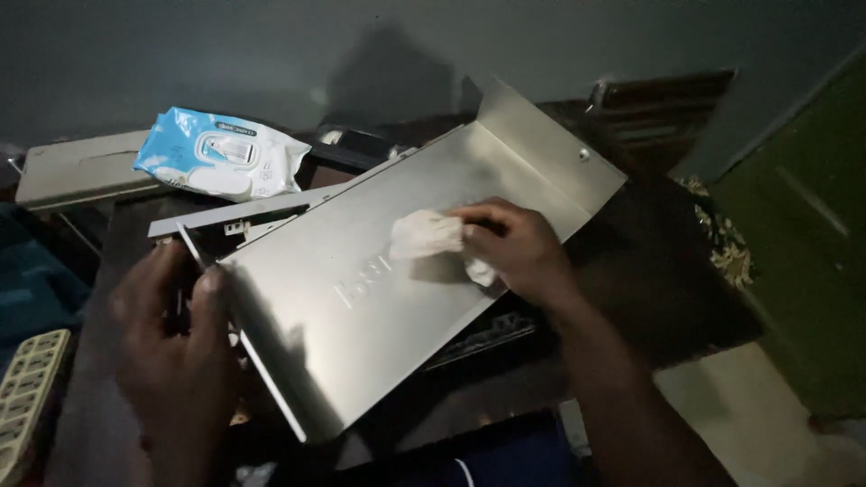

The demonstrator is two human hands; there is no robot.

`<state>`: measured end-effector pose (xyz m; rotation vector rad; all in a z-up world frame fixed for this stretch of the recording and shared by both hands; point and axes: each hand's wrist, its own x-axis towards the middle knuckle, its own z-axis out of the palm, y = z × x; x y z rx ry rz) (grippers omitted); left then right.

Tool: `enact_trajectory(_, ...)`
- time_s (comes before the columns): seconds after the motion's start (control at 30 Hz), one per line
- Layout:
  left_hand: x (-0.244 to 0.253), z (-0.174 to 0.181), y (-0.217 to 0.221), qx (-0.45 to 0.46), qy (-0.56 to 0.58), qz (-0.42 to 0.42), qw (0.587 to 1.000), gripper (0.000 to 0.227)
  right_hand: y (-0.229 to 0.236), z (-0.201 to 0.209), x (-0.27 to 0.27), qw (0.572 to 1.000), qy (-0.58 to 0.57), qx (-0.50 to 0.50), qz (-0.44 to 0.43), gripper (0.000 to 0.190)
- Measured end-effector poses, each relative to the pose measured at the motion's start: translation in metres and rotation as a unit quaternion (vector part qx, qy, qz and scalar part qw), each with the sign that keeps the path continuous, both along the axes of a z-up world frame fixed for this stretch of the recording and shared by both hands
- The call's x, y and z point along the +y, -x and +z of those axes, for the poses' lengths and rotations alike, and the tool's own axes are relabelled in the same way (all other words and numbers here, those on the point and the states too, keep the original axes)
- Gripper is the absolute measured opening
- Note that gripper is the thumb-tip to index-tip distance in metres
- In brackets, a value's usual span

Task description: Cleaning the internal components and the metal top cover of a VCR using wet wipes during a repair process.

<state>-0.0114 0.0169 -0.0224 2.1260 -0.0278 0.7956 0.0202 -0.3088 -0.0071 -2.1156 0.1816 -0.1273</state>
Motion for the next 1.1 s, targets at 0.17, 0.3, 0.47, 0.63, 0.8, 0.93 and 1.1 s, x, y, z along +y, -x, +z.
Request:
enact_trajectory(0.17, -0.044, 0.097, 0.082, -0.06, -0.191, -0.129, 0.971, 0.031, 0.021, -0.057, -0.089, 0.934, -0.352, -0.053, -0.032, 0.032)
enact_trajectory(0.3, -0.09, -0.003, 0.087, -0.046, -0.116, -0.186, 0.975, 0.039, 0.03, -0.099, -0.148, 0.818, -0.57, -0.071, -0.038, 0.046)
enact_trajectory(0.47, -0.123, -0.041, 0.056, 0.03, -0.243, -0.18, 0.953, 0.049, 0.048, -0.091, -0.177, 0.808, -0.583, -0.073, -0.034, 0.048)
enact_trajectory(0.63, -0.127, -0.04, 0.037, 0.136, -0.322, -0.178, 0.92, 0.032, 0.067, -0.083, -0.201, 0.898, -0.391, -0.066, -0.192, 0.045)
enact_trajectory(0.8, -0.115, -0.04, 0.039, 0.12, -0.371, -0.225, 0.893, 0.016, 0.036, -0.12, -0.23, 0.958, 0.199, -0.139, -0.153, 0.035)
enact_trajectory(0.93, -0.123, -0.052, 0.041, 0.222, -0.387, -0.208, 0.87, 0.021, 0.016, -0.073, -0.192, 0.963, 0.116, -0.116, -0.213, 0.042)
enact_trajectory(1.1, -0.127, -0.082, 0.049, 0.046, -0.365, -0.197, 0.909, 0.014, -0.026, -0.069, -0.172, 0.972, -0.04, -0.01, -0.231, 0.057)
